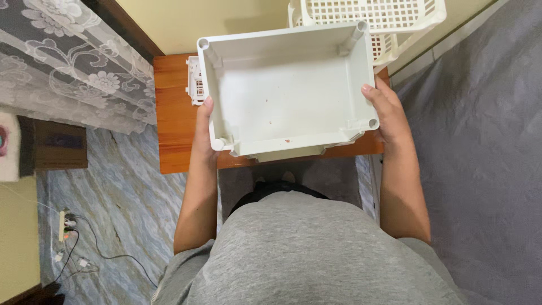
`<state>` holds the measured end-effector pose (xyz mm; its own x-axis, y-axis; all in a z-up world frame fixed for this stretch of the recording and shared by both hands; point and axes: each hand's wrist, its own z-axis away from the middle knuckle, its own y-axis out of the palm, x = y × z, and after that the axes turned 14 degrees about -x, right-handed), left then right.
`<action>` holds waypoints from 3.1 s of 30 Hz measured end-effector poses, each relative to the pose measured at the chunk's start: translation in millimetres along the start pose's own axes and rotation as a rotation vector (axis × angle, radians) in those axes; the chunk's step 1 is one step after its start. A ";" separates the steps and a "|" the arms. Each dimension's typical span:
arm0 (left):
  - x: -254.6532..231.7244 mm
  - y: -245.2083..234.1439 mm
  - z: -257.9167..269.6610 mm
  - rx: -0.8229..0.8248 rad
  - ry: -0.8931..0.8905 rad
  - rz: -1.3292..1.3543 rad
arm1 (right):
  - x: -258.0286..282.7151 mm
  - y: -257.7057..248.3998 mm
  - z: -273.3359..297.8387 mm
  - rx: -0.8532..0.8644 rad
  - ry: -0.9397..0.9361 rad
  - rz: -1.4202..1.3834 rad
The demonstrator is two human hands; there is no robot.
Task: The person wipes the inside of a white plastic storage bin with a tissue, then inserts several white plastic rods into the bin's corner sockets. The person continues to wipe the bin and adjusts the inserted rods, preparing the unit for further assembly.
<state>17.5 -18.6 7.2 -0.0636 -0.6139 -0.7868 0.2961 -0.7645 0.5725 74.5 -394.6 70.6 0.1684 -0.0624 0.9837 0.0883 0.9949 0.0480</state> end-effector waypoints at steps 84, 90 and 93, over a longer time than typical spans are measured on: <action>79.0 -113.7 2.1 0.096 0.169 -0.526 | 4.8 8.7 -0.9 -0.013 -0.110 0.238; 75.9 -112.5 3.6 0.123 0.179 -0.515 | 2.7 7.9 -1.9 0.017 -0.126 0.199; 76.6 -114.9 4.5 0.135 0.175 -0.525 | 1.1 8.6 -2.5 0.014 -0.122 0.210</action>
<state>-25.7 21.3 -117.8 -0.0068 -0.1113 -0.9938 0.1418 -0.9839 0.1092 77.9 -386.3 71.6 0.0613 0.1553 0.9860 0.0497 0.9861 -0.1585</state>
